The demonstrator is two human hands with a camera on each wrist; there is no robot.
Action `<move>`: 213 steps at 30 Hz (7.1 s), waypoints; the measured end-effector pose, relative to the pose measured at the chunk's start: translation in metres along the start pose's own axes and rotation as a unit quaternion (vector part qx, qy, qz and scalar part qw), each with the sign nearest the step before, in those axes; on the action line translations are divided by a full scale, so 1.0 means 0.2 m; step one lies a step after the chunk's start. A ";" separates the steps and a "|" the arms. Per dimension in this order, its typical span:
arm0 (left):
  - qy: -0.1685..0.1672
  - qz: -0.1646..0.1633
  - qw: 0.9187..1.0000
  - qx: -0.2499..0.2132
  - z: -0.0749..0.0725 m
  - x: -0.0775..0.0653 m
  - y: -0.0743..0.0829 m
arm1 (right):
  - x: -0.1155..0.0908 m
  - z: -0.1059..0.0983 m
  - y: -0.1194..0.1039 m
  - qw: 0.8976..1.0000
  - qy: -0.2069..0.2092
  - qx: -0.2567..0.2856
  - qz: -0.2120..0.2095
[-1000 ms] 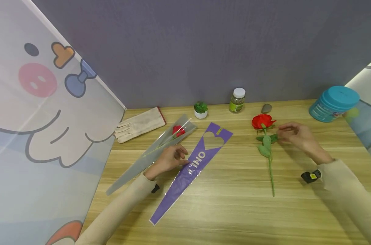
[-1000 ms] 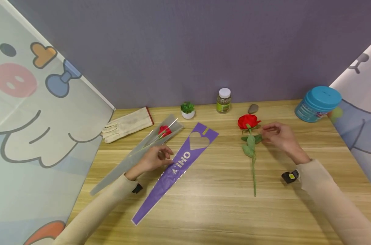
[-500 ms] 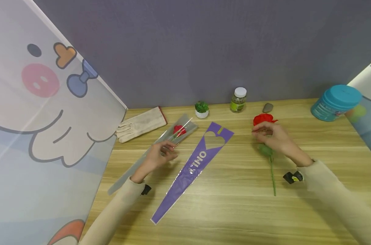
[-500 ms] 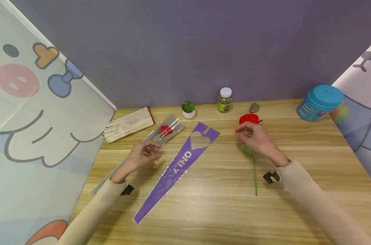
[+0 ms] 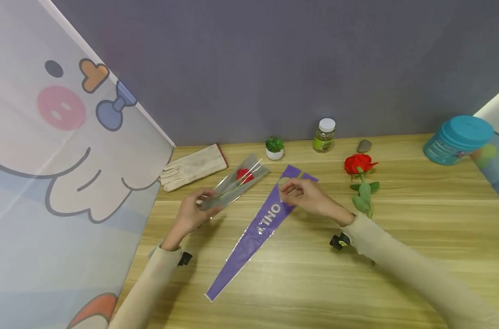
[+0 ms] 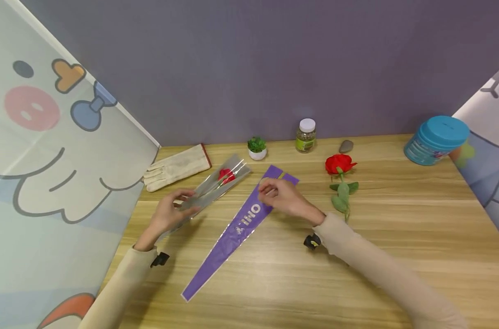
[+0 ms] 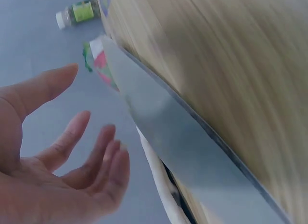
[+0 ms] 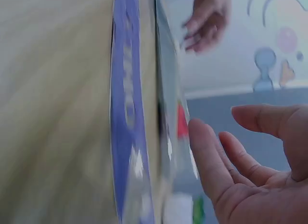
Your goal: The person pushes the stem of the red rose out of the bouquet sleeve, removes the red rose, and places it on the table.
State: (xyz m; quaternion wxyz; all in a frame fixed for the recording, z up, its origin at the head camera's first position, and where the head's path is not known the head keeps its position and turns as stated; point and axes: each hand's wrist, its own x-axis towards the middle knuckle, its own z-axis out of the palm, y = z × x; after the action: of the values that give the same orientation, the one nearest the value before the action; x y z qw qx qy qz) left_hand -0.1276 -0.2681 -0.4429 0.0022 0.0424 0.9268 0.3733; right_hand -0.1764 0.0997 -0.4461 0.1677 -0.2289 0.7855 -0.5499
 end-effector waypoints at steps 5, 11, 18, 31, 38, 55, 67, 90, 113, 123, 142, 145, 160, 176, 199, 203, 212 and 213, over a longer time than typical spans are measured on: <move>-0.014 -0.012 1.000 0.025 -0.03 -0.02 -0.05 | 0.11 0.20 -0.01 0.993 -0.067 0.092 0.016; -0.065 -0.043 0.996 0.037 -0.07 -0.03 -0.11 | 0.24 0.42 -0.03 0.957 -0.093 0.246 0.121; -0.088 -0.071 0.994 -0.010 -0.09 0.01 -0.17 | 0.33 0.55 -0.02 0.911 -0.054 0.346 0.219; -0.092 -0.064 0.994 -0.017 -0.07 0.05 -0.17 | 0.40 0.64 -0.03 0.868 0.028 0.436 0.236; -0.067 -0.067 0.995 -0.031 -0.05 0.03 -0.16 | 0.40 0.64 -0.03 0.875 0.026 0.423 0.234; -0.073 -0.024 0.993 -0.095 -0.03 -0.01 -0.03 | 0.30 0.57 -0.09 0.922 0.072 0.350 0.149; -0.109 -0.006 0.970 -0.216 0.07 -0.02 0.19 | 0.19 0.34 -0.11 0.950 0.101 0.285 0.073; -0.201 0.113 0.927 -0.297 0.43 0.05 0.44 | -0.11 0.00 0.05 0.954 0.137 0.255 0.075; -0.217 0.136 0.921 -0.294 0.57 0.06 0.50 | -0.18 -0.03 0.09 0.950 0.170 0.249 0.080; -0.201 0.091 0.930 -0.295 0.56 0.04 0.50 | -0.17 -0.03 0.10 0.943 0.187 0.264 0.074; -0.175 0.073 0.924 -0.331 0.61 0.04 0.49 | -0.18 -0.06 0.10 0.941 0.198 0.271 0.051; -0.187 0.070 0.928 -0.316 0.62 0.04 0.49 | -0.18 -0.07 0.09 0.936 0.206 0.280 0.051; -0.231 0.061 0.930 -0.280 0.65 -0.02 0.51 | -0.16 -0.18 0.03 0.924 0.239 0.299 0.010; -0.238 0.061 0.927 -0.284 0.68 -0.02 0.50 | -0.14 -0.20 -0.01 0.925 0.235 0.299 -0.015; -0.258 0.076 0.936 -0.227 0.65 -0.05 0.47 | -0.15 -0.24 -0.02 0.919 0.262 0.293 -0.018; -0.243 0.089 0.938 -0.230 0.65 -0.06 0.46 | -0.15 -0.23 -0.03 0.916 0.265 0.299 -0.030; -0.219 0.102 0.939 -0.246 0.65 -0.07 0.47 | -0.15 -0.21 -0.02 0.917 0.269 0.292 -0.025; -0.221 0.100 0.937 -0.250 0.65 -0.07 0.48 | -0.15 -0.21 -0.01 0.917 0.269 0.293 -0.025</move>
State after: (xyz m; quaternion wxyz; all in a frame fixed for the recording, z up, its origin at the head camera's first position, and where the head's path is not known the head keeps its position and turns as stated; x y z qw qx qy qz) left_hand -0.1015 -0.1109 -0.4708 0.1799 0.2139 0.7707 0.5726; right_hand -0.1720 0.1481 -0.4289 -0.0042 -0.0326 0.5986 -0.8004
